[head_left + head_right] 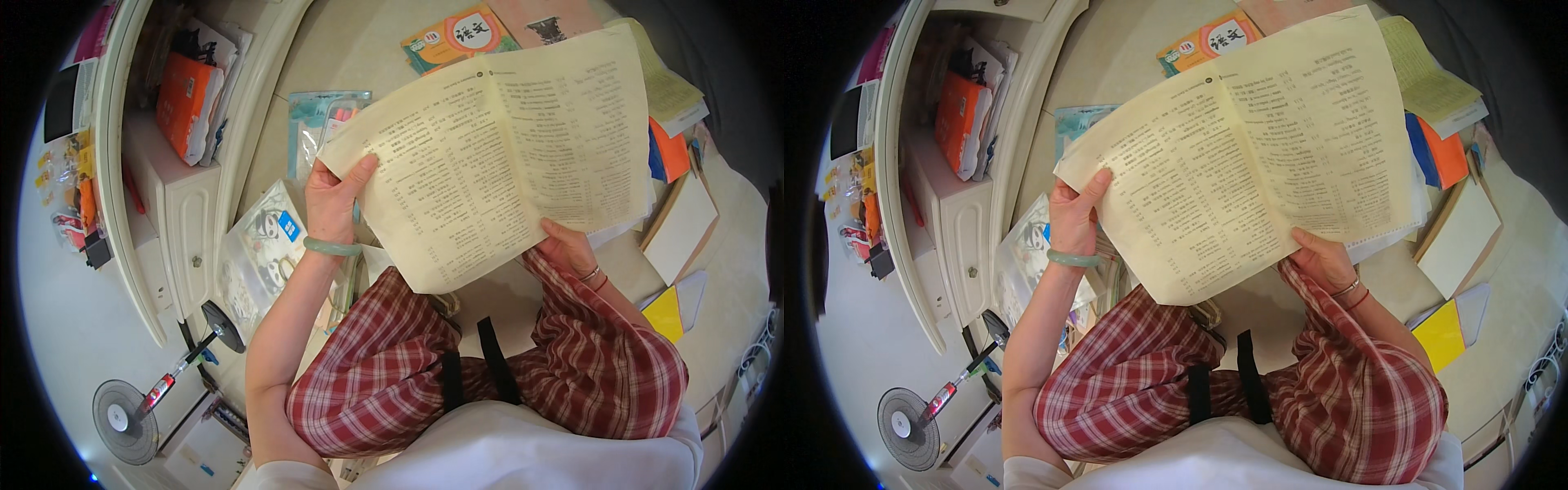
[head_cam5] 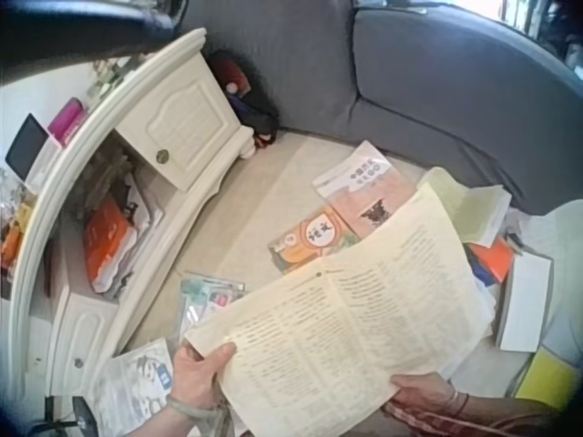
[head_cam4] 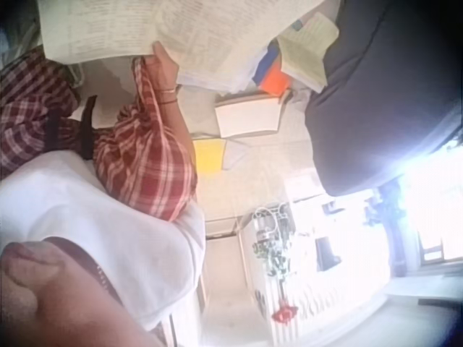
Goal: The person sits on the floor and organizes a pile of loose papers, notebooks, and stationery. They sort through the items, folding papers and stacking them into neat piles, while also handling a package of highlighters and a small notepad.
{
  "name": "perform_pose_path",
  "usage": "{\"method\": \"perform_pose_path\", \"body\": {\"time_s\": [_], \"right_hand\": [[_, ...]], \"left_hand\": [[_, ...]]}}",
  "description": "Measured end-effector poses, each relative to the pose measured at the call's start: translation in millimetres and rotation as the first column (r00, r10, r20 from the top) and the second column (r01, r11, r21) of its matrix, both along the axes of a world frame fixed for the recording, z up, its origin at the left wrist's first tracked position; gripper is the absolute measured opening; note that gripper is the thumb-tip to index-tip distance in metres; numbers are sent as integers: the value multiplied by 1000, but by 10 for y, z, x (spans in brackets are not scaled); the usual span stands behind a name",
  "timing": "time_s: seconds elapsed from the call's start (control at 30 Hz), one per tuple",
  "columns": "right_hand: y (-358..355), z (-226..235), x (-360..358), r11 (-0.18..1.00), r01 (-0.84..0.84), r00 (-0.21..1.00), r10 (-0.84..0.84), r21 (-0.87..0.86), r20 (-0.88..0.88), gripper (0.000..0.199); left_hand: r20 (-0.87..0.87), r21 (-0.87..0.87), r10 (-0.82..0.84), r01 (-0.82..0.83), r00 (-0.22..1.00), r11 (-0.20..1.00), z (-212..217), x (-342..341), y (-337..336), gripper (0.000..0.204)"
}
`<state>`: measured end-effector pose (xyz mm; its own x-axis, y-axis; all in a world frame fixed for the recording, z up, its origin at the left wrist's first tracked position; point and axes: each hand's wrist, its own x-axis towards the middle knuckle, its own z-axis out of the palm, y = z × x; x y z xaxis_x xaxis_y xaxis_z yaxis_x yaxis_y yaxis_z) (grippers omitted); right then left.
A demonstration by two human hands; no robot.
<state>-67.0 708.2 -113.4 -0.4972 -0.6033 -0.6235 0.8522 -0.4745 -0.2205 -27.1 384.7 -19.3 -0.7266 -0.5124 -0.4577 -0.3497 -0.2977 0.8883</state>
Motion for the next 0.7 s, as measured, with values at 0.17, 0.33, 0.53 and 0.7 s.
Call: {"method": "perform_pose_path", "body": {"time_s": [0.17,0.33,0.53,0.7], "right_hand": [[-11,24,-1,1000,3,1000,-3,-14,27,52],[-13,17,4,999,1,1000,0,-32,14,51],[103,-4,33,995,12,1000,-15,97,24,47],[734,-445,89,785,301,931,-119,541,-345,33]], "left_hand": [[0,-41,-33,33,999,999,-17,4,-14,40],[11,-14,-6,6,1000,1000,9,-11,4,40],[133,93,-76,64,988,994,-78,-10,71,38],[361,236,-292,216,886,947,-607,303,66,41]]}}
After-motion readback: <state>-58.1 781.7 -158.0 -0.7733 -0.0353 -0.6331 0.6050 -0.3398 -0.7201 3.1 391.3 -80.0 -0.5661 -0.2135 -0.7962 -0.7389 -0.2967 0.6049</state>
